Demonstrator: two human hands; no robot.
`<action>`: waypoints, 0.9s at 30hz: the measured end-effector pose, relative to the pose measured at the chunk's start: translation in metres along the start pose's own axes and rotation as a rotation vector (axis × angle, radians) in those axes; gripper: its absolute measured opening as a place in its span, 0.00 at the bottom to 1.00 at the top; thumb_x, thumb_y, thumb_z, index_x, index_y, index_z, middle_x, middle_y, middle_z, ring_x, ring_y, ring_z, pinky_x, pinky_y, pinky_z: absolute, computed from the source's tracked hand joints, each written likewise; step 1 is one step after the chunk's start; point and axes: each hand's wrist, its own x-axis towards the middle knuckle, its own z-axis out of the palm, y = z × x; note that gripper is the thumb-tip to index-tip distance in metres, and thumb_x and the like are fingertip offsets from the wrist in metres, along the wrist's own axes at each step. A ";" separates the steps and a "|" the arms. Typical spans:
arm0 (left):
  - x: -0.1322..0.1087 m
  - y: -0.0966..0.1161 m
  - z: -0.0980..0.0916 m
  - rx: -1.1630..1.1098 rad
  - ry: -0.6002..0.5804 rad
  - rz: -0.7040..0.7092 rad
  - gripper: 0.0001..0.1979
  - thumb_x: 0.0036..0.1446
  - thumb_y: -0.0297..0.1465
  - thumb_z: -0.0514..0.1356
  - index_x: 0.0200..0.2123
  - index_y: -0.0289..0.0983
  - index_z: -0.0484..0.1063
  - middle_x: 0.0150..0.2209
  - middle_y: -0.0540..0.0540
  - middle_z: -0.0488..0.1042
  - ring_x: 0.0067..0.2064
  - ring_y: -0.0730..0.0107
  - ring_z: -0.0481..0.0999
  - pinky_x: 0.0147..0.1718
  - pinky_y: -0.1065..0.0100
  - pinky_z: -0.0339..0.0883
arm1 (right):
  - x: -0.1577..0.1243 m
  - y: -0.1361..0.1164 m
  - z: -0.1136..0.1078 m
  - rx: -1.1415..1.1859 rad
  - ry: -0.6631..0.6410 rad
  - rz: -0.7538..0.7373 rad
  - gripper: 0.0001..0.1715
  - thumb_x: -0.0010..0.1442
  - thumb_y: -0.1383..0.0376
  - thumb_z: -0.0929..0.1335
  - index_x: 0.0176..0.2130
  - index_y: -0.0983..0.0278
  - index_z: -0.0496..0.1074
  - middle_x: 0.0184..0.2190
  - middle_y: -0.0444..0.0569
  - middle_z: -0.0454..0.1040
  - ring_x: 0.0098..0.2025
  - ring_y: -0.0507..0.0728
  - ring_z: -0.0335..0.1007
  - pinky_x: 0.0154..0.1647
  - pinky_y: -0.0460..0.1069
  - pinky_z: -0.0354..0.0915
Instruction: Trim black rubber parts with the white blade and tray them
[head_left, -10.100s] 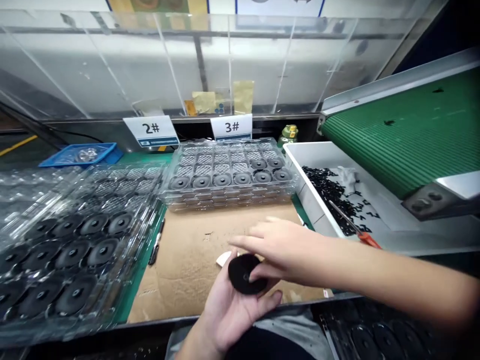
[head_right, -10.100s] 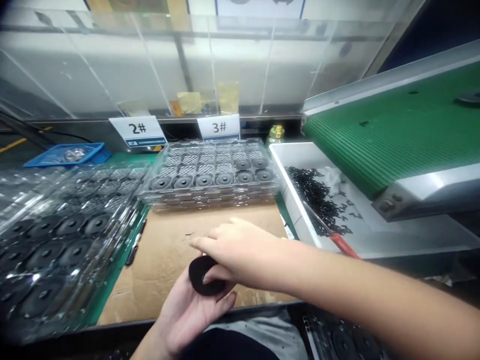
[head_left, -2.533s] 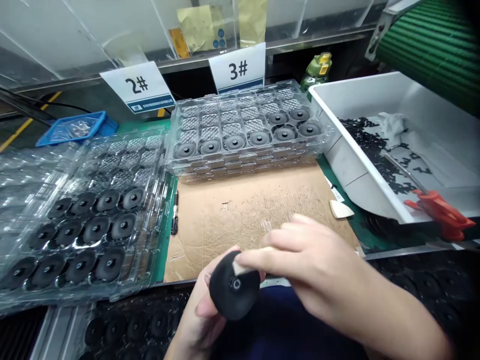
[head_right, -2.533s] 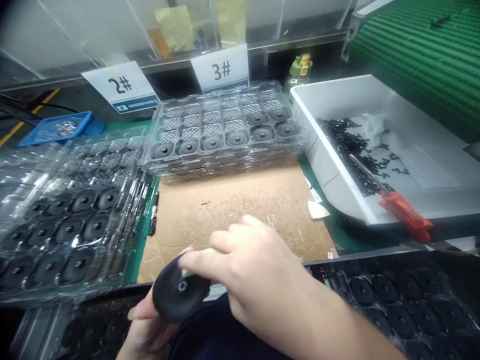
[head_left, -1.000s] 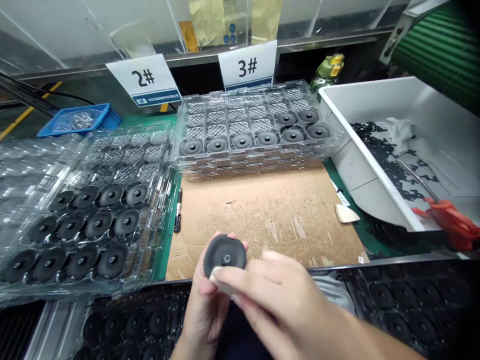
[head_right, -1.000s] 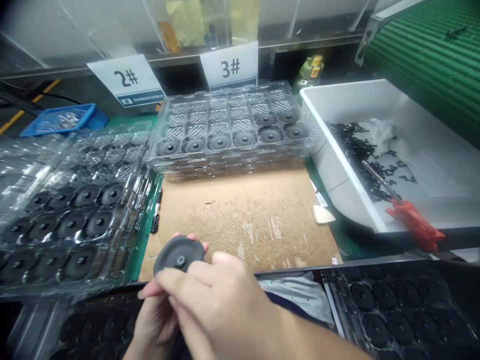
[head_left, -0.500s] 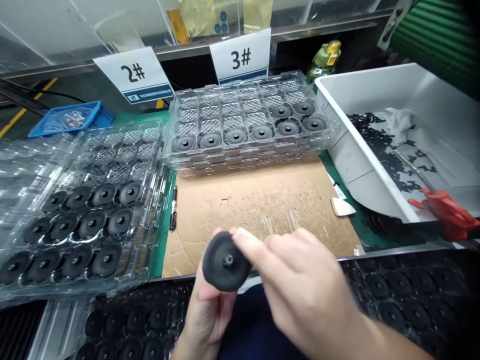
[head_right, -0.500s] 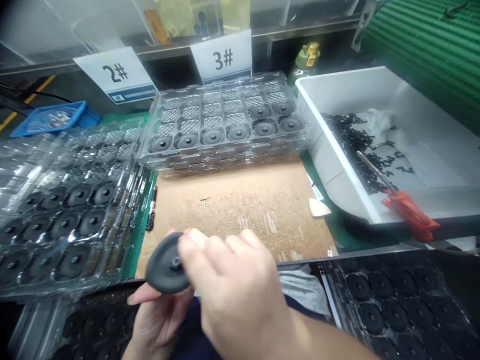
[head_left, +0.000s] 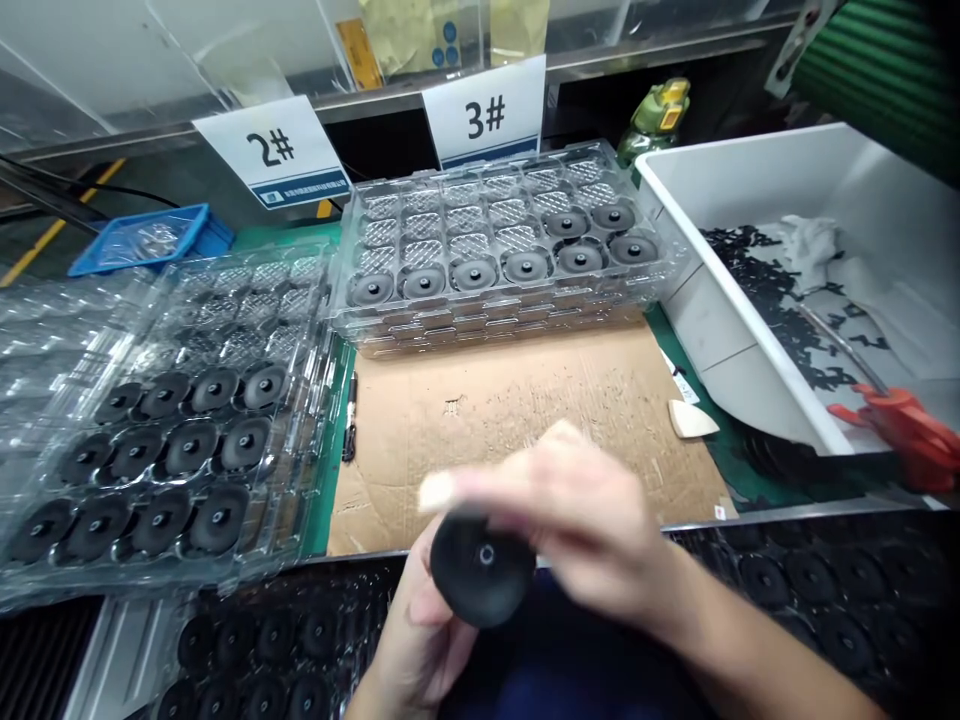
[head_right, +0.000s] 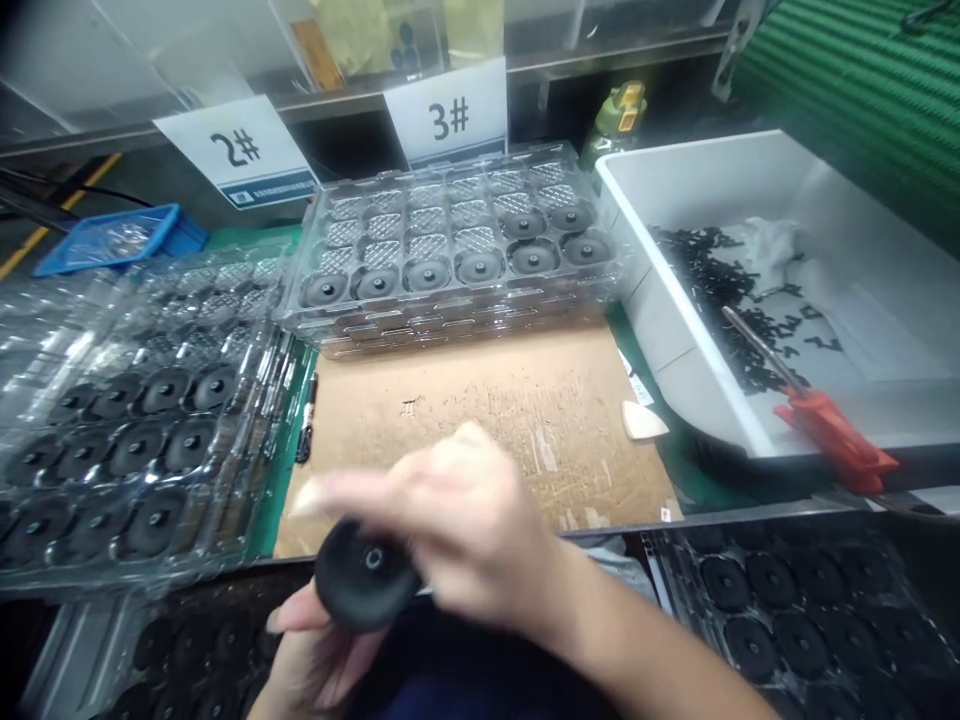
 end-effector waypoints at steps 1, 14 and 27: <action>-0.001 0.002 0.001 -0.039 -0.020 -0.021 0.29 0.36 0.44 0.68 0.43 0.40 0.74 0.43 0.44 0.76 0.43 0.55 0.75 0.42 0.62 0.71 | -0.003 0.010 -0.002 -0.002 0.072 0.156 0.18 0.65 0.67 0.60 0.52 0.56 0.66 0.39 0.42 0.74 0.37 0.49 0.68 0.38 0.47 0.60; -0.002 0.009 0.000 -0.086 -0.031 -0.033 0.33 0.35 0.40 0.69 0.49 0.43 0.70 0.52 0.43 0.70 0.50 0.53 0.71 0.45 0.64 0.69 | -0.100 0.063 0.055 0.028 -0.116 0.632 0.17 0.61 0.65 0.62 0.50 0.57 0.70 0.36 0.48 0.75 0.37 0.57 0.71 0.38 0.53 0.67; 0.001 -0.002 -0.002 -0.011 0.104 0.173 0.31 0.37 0.37 0.70 0.48 0.45 0.69 0.50 0.45 0.71 0.53 0.54 0.69 0.50 0.63 0.65 | -0.020 -0.028 0.019 -0.057 0.098 0.172 0.19 0.59 0.71 0.62 0.50 0.67 0.67 0.36 0.49 0.76 0.33 0.54 0.71 0.34 0.51 0.67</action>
